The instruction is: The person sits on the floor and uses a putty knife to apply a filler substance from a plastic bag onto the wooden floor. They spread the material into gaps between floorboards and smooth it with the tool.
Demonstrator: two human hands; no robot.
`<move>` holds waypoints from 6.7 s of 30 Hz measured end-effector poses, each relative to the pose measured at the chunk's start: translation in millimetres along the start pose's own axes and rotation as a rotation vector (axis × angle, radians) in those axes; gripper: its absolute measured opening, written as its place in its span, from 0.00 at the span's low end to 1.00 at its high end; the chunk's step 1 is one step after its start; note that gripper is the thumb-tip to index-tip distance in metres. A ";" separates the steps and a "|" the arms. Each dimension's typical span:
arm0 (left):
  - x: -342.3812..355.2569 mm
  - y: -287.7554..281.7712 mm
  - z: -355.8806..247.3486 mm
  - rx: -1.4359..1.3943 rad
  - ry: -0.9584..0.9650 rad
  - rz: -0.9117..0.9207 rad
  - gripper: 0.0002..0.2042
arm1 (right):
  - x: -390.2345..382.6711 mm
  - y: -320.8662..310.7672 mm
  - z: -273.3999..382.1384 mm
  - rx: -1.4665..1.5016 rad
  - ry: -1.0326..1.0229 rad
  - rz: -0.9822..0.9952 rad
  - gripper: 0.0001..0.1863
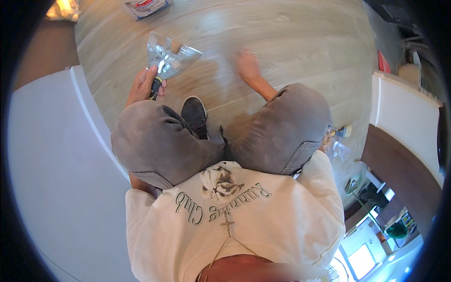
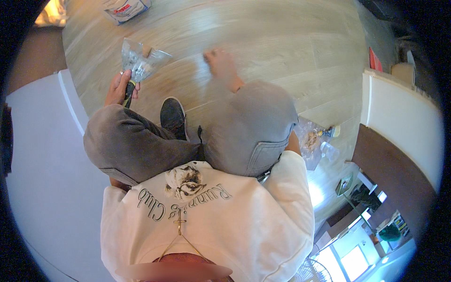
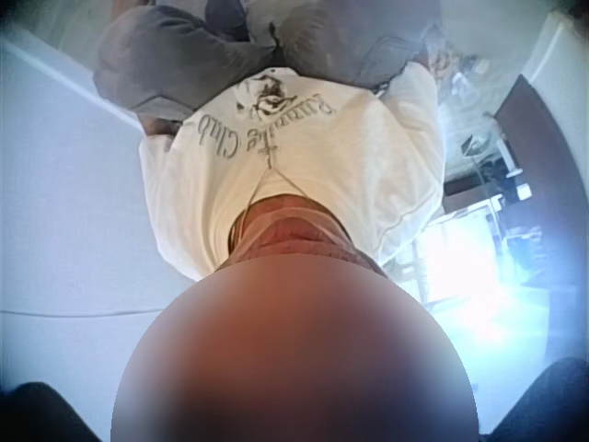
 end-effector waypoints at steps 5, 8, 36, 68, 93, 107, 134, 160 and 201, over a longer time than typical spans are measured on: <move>16.2 -17.3 18.9 -0.003 -0.123 0.046 0.19 | 10.4 -58.0 31.9 0.768 0.073 0.103 0.18; 16.8 -29.6 27.3 0.082 -0.118 0.100 0.19 | 11.8 -92.7 52.3 0.949 -0.094 0.037 0.18; 72.7 77.3 -76.5 0.610 0.189 0.309 0.25 | -26.3 -199.3 22.6 0.233 -0.409 -0.227 0.28; 28.6 -54.8 62.3 0.124 0.053 -0.154 0.17 | 4.6 0.5 34.1 0.017 -0.091 -0.038 0.28; 20.1 -64.3 64.0 0.087 0.036 -0.002 0.17 | 25.1 -3.1 64.5 0.075 0.114 -0.002 0.21; 43.1 -21.9 -18.7 0.274 0.036 0.272 0.19 | 15.3 -130.3 103.6 0.785 -0.507 -0.289 0.27; 132.9 517.7 -108.7 1.084 0.370 1.290 0.17 | -341.4 -164.0 -73.7 0.237 0.926 -0.748 0.29; 178.7 463.9 -79.8 1.301 0.259 1.221 0.19 | -565.7 -50.7 -178.4 0.008 1.349 -0.607 0.21; 139.4 433.7 -73.8 1.008 0.225 1.228 0.19 | -574.2 6.2 -190.5 1.854 1.465 -1.597 0.20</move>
Point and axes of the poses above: each hand's wrist, its own x-axis towards the middle knuckle, its own y-axis out of the palm, z = x × y, the point moved 2 cm from there along x, towards the middle knuckle, and after that the axes turned 10 degrees about x, right-handed, at the moved point
